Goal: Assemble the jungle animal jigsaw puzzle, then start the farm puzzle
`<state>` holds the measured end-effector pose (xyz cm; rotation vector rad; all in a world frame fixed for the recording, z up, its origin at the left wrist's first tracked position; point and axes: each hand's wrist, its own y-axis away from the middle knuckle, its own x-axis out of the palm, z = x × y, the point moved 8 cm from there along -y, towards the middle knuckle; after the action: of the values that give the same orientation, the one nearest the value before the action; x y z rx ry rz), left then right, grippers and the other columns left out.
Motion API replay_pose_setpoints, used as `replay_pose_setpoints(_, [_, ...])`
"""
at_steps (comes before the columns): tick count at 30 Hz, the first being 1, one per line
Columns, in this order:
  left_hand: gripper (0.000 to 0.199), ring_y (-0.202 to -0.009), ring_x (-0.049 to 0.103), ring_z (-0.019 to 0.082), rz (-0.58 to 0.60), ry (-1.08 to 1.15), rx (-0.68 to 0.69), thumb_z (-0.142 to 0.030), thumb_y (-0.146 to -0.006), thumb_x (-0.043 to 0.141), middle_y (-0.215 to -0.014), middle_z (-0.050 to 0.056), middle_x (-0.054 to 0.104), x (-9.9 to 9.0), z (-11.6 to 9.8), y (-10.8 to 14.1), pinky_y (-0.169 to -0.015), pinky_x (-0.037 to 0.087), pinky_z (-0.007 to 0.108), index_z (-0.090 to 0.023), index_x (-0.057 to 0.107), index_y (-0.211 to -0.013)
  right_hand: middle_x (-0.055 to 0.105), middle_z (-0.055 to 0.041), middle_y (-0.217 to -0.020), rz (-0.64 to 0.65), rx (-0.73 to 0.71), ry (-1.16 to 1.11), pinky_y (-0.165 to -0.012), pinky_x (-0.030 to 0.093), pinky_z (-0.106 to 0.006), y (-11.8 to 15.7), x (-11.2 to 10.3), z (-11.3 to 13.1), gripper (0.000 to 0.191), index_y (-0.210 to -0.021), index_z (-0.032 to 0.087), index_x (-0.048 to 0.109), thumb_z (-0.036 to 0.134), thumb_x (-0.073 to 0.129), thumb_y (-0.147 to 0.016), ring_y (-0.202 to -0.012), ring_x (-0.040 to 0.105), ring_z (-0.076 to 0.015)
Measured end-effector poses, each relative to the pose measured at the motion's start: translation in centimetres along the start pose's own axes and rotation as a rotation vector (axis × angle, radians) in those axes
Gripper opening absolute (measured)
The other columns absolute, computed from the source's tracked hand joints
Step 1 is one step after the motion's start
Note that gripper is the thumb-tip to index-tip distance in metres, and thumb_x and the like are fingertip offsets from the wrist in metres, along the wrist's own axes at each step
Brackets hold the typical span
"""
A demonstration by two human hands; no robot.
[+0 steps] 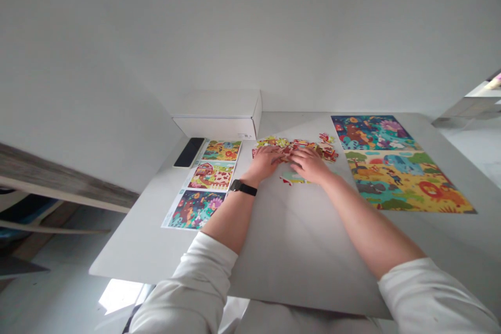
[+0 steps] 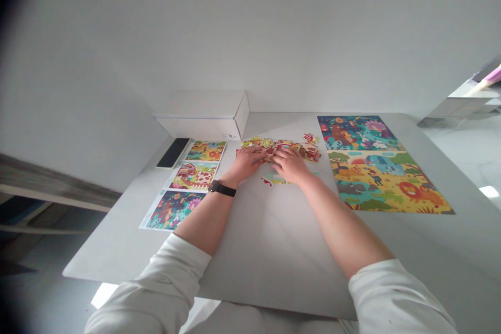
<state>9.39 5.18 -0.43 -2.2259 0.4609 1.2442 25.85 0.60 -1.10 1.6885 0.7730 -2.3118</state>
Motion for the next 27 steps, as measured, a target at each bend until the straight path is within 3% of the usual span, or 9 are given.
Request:
replay_pose_setpoints(4, [0.05,-0.144,0.065,0.03,-0.092,-0.058,-0.171,-0.019,-0.099,0.067,-0.152,0.009,0.074,-1.3,2.1,0.2,-0.128,0.045,0.049,-0.027,0.073,-0.148,0.077,-0.0108,-0.142,-0.029,0.104,0.011,-0.127,0.045,-0.057,0.3,-0.5,-1.3,0.031,-0.133,0.027,0.082,0.031,0.063,-0.109,-0.138,0.066,-0.0336])
replay_pose_setpoints(8, [0.048,-0.141,0.065,0.033,-0.107,-0.1,-0.281,-0.034,-0.096,0.079,-0.146,0.013,0.075,-1.6,3.7,0.6,-0.125,0.047,0.048,-0.024,0.074,-0.143,0.078,-0.0136,-0.138,-0.075,0.232,0.036,-0.121,0.049,-0.058,0.8,-1.1,-3.0,0.029,-0.126,0.026,0.084,0.027,0.063,-0.106,-0.132,0.068,-0.036])
replay_pose_setpoints(11, [0.044,-0.143,0.063,0.034,-0.079,-0.108,-0.285,-0.038,-0.094,0.084,-0.148,0.012,0.072,-1.0,3.9,0.6,-0.127,0.045,0.048,-0.027,0.078,-0.136,0.076,-0.0144,-0.143,-0.088,0.232,0.042,-0.121,0.049,-0.06,0.8,-1.2,-2.8,0.032,-0.13,0.026,0.083,0.027,0.064,-0.105,-0.134,0.067,-0.0372])
replay_pose_setpoints(14, [0.036,-0.143,0.062,0.033,-0.072,-0.108,-0.27,-0.038,-0.095,0.082,-0.146,0.011,0.072,-0.7,3.5,0.6,-0.128,0.042,0.05,-0.029,0.08,-0.13,0.073,-0.0117,-0.151,-0.051,0.104,0.004,-0.127,0.045,-0.059,0.4,-0.8,-1.2,0.037,-0.14,0.028,0.08,0.03,0.065,-0.107,-0.146,0.061,-0.035])
replay_pose_setpoints(18, [0.029,-0.141,0.063,0.034,-0.076,-0.111,-0.276,-0.036,-0.096,0.081,-0.142,0.012,0.074,-0.7,3.2,0.6,-0.127,0.042,0.05,-0.026,0.079,-0.123,0.076,-0.0095,-0.148,0.019,-0.009,-0.042,-0.131,0.042,-0.056,0.1,0.0,0.2,0.033,-0.136,0.028,0.082,0.033,0.063,-0.109,-0.148,0.061,-0.0318])
replay_pose_setpoints(23, [0.038,-0.144,0.061,0.034,-0.071,-0.104,-0.267,-0.032,-0.096,0.08,-0.148,0.014,0.072,-0.8,2.9,0.6,-0.128,0.042,0.051,-0.024,0.077,-0.134,0.081,-0.009,-0.137,-0.045,0.09,-0.03,-0.126,0.046,-0.056,0.2,-0.5,-1.2,0.028,-0.127,0.027,0.084,0.032,0.064,-0.108,-0.137,0.068,-0.0314])
replay_pose_setpoints(27, [0.036,-0.145,0.061,0.033,-0.049,-0.089,-0.212,-0.027,-0.099,0.073,-0.15,0.009,0.071,-0.6,2.6,0.3,-0.13,0.041,0.052,-0.031,0.082,-0.134,0.082,-0.0096,-0.133,-0.069,0.174,0.009,-0.126,0.045,-0.057,0.4,-0.8,-2.2,0.025,-0.12,0.027,0.085,0.029,0.064,-0.107,-0.137,0.068,-0.0332])
